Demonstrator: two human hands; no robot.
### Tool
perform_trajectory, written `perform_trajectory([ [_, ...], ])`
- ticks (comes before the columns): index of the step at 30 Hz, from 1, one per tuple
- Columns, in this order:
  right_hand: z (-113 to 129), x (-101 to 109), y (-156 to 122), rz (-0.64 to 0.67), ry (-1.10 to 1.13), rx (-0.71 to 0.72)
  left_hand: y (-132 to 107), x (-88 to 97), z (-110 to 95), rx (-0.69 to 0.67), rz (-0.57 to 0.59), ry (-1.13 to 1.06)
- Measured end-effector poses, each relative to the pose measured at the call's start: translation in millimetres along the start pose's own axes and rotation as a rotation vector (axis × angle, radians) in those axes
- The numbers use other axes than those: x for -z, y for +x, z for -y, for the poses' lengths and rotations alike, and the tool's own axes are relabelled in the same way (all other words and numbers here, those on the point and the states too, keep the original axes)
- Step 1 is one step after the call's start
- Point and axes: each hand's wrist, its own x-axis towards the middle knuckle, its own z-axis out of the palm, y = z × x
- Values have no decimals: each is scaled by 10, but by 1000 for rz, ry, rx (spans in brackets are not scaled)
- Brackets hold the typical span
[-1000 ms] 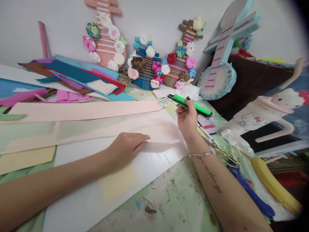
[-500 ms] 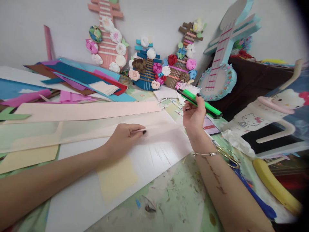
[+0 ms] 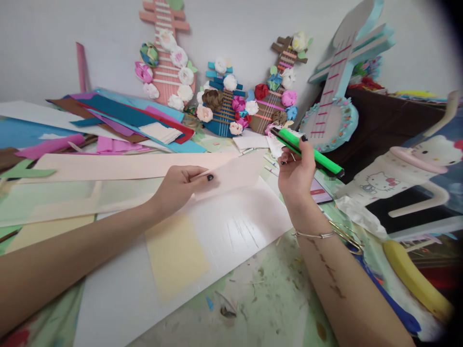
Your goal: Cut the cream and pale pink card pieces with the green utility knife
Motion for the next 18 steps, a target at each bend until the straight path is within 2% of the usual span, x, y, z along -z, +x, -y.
perform_trajectory([
  [5, 32, -52, -66, 16, -200, 122, 26, -24, 68, 68, -22, -127],
  [8, 158, -128, -136, 54, -247, 377, 46, -29, 136, 145, -29, -272],
  [10, 287, -184, -209, 174, -290, 523, 75, -22, 188, 163, -32, -376],
  [12, 412, -234, -300, 387, -464, 503, 118, -5, 242, 182, -40, -476],
  [14, 482, -274, -398, 739, -895, 400, 169, 16, 291, 203, -50, -553],
  [16, 453, -297, -492, 1076, -1283, 302, 214, 38, 334, 212, -60, -587],
  [18, 330, -301, -573, 1336, -1480, 155, 246, 55, 366, 211, -67, -603],
])
